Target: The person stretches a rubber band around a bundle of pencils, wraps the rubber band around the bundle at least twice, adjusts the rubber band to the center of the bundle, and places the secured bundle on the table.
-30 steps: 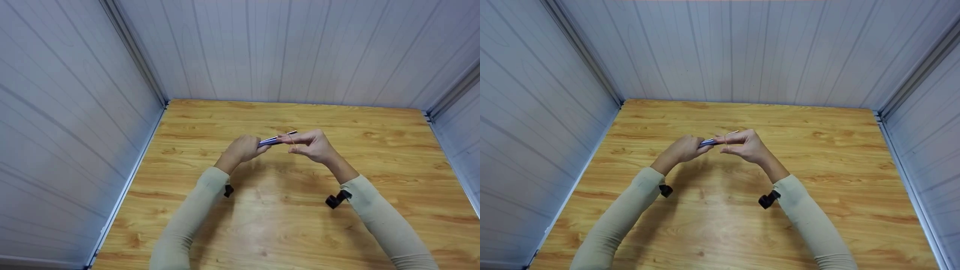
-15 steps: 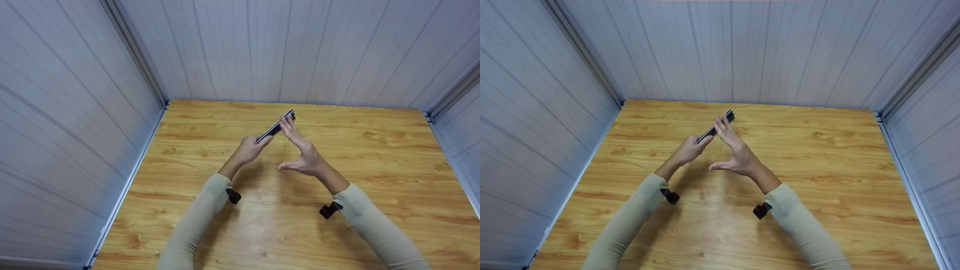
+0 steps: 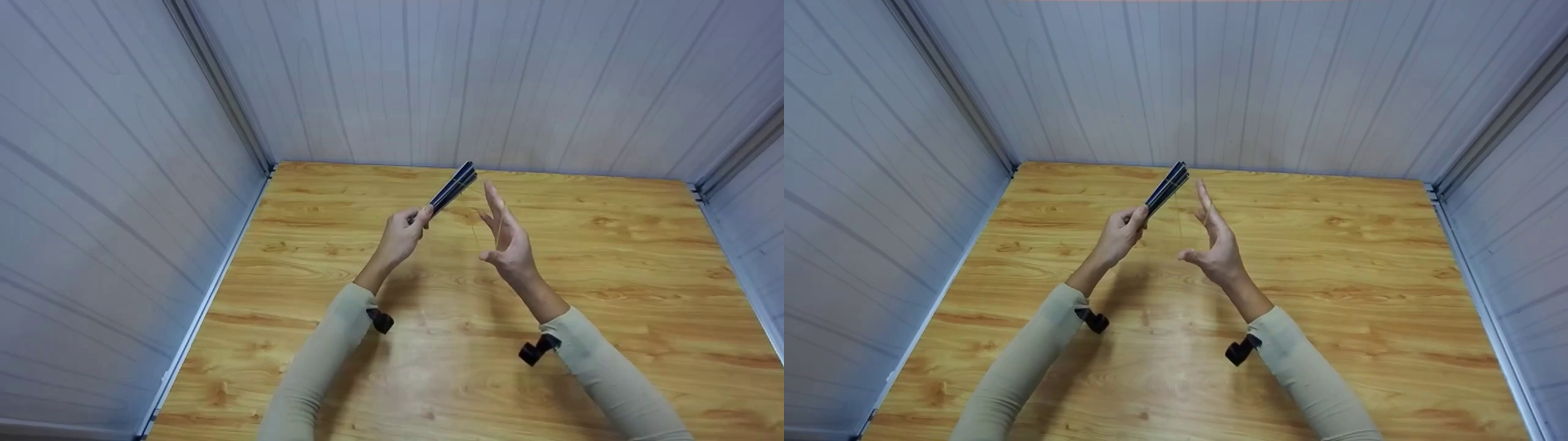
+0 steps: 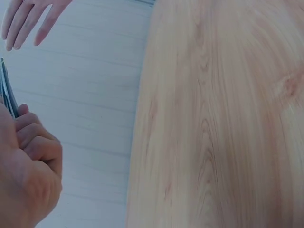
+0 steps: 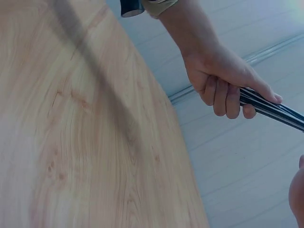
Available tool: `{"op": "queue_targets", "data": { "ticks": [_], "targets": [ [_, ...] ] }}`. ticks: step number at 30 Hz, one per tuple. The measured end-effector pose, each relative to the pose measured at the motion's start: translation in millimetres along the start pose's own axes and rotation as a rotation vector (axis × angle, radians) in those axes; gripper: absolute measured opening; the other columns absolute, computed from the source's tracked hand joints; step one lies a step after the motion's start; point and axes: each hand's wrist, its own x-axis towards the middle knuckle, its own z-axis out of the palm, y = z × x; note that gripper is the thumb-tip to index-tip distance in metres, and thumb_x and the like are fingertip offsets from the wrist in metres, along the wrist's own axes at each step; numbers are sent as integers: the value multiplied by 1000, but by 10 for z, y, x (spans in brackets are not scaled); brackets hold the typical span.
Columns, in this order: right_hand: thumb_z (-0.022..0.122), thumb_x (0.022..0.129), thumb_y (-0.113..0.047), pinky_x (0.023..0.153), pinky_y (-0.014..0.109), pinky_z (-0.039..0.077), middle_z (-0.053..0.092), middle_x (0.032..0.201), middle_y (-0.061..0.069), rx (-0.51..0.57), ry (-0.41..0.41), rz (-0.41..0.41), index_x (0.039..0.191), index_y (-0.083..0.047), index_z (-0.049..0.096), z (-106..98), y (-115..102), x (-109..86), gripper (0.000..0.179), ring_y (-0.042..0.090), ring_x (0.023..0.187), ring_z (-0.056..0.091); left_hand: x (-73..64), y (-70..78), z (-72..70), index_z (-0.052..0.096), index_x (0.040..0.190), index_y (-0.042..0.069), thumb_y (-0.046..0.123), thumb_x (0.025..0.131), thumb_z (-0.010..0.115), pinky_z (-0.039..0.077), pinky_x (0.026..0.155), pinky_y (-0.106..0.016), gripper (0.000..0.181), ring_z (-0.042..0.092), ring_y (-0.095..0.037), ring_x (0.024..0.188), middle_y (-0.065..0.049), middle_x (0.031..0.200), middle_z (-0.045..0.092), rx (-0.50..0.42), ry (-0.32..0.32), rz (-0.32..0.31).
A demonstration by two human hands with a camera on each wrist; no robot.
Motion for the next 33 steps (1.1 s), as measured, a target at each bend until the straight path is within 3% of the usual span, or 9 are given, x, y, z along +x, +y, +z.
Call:
{"op": "queue_targets", "data": {
  "ticks": [3,7,11,14,19,24,28,33],
  "targets": [
    [93,82,-68,133,30,37,21,189,19,72,23,21,176,5,23,-49,9,15,139,7,173,31,-24,27,-18,71,91,8,34,118,59,32,56,-24,40,38,-8,58,6,69,52,19,17,37],
    [96,84,-59,131,30,42,47,180,4,169,67,45,173,8,31,-126,49,38,129,5,164,45,-79,55,-71,75,101,1,28,118,61,34,57,-23,35,42,-8,61,4,74,54,117,-13,135],
    [101,84,-45,123,26,50,66,160,-5,254,114,84,168,13,37,-200,32,63,120,6,149,60,-118,90,-147,76,107,1,26,118,61,33,58,-23,32,42,-8,61,1,75,55,298,-64,266],
    [101,86,-37,116,25,55,71,151,-4,269,114,115,165,15,41,-246,-14,82,112,8,141,67,-132,123,-212,74,105,2,26,118,61,31,57,-23,30,39,-8,59,-2,72,55,445,-115,368],
    [95,93,-23,115,24,56,78,142,0,146,69,146,158,10,54,-314,-87,139,84,11,133,74,-122,229,-294,68,98,4,30,117,63,26,56,-23,32,36,-9,56,-2,68,52,665,-184,498],
    [89,95,-3,107,21,60,81,134,-3,-106,-28,155,146,16,63,-339,-110,189,60,8,125,77,-86,323,-310,69,104,5,38,117,61,28,57,-23,36,40,-9,58,1,69,53,822,-254,548],
    [86,93,6,96,17,63,83,128,-6,-272,-86,167,138,13,71,-325,-111,196,48,3,120,77,-76,344,-305,68,104,5,40,117,61,31,57,-25,38,42,-10,59,-1,68,57,884,-275,573],
    [86,91,10,92,17,63,85,126,0,-317,-104,161,131,9,78,-313,-120,193,41,4,115,79,-70,317,-295,67,103,4,39,117,61,31,57,-26,38,42,-10,58,-2,67,57,903,-277,584]
  ]
}}
